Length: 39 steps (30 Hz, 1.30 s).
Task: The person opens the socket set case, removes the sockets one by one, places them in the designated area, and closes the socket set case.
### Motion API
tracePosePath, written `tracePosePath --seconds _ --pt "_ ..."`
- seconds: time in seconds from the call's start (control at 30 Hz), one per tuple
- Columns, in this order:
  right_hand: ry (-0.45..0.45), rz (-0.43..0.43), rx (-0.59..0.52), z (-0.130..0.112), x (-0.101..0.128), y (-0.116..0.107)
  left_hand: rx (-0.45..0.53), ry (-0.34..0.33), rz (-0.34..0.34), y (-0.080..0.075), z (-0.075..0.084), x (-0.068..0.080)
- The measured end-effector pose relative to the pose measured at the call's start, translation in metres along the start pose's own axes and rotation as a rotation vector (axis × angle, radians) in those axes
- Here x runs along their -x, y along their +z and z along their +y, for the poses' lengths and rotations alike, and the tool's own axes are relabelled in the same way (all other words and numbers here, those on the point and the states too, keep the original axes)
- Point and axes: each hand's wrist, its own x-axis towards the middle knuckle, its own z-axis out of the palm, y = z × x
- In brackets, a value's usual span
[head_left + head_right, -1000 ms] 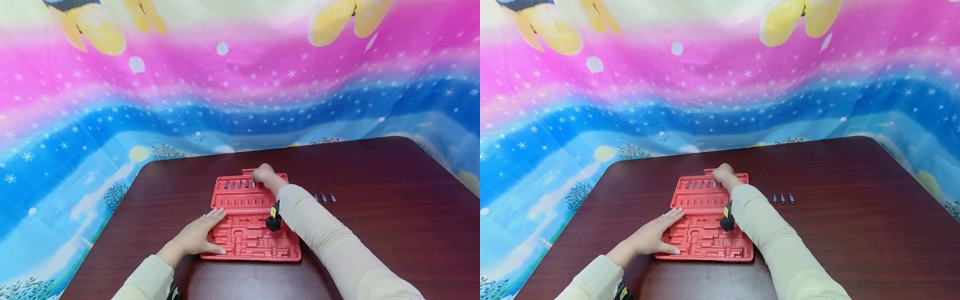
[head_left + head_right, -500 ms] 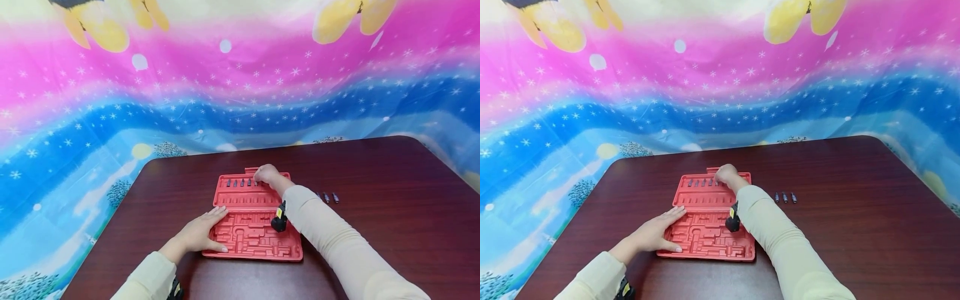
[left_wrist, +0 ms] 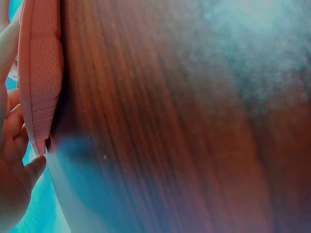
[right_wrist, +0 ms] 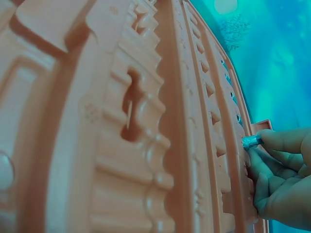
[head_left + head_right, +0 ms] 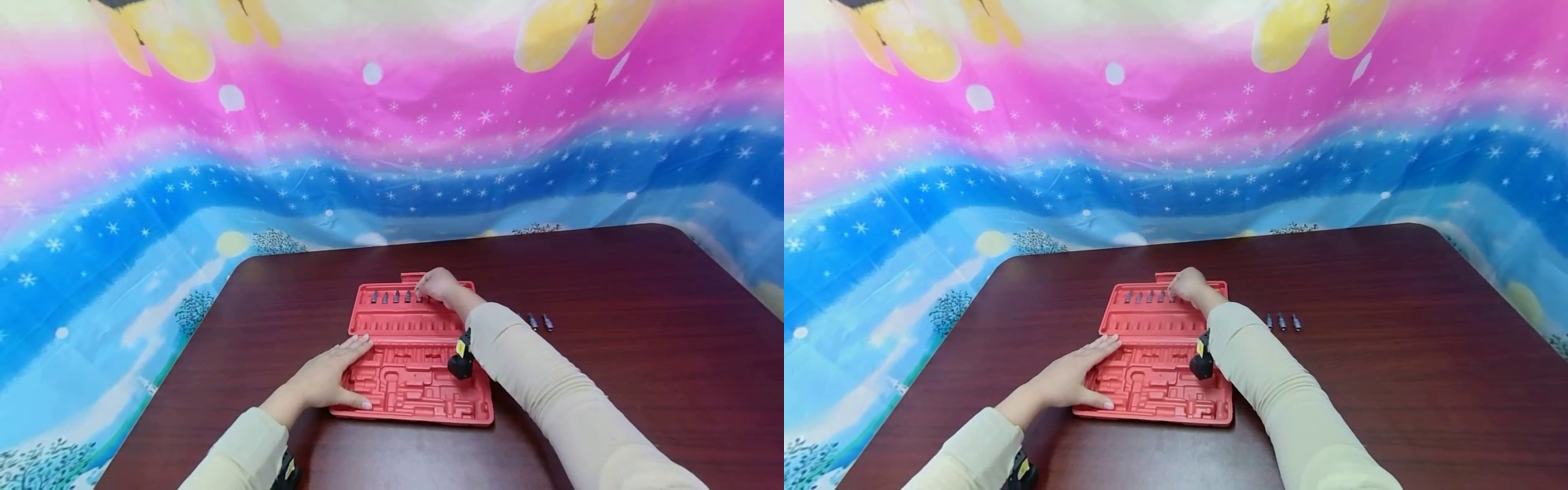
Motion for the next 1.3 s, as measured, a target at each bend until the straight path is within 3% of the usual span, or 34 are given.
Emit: tracePosePath --seconds 0.23,0.53,0.93,1.3 --pt "-0.02 0.036 -0.033 0.005 0.002 0.002 -0.004 0.007 -0.001 0.001 0.001 0.001" --pt "0.017 0.109 -0.19 0.007 0.001 -0.001 0.001 0.035 0.007 0.002 0.002 -0.001" --pt "-0.019 0.014 -0.319 0.002 0.019 -0.014 -0.044 0.069 0.001 -0.003 0.002 -0.003" --pt "-0.021 0.023 -0.369 0.0 0.039 -0.034 -0.058 0.057 0.006 -0.004 0.0 0.0"
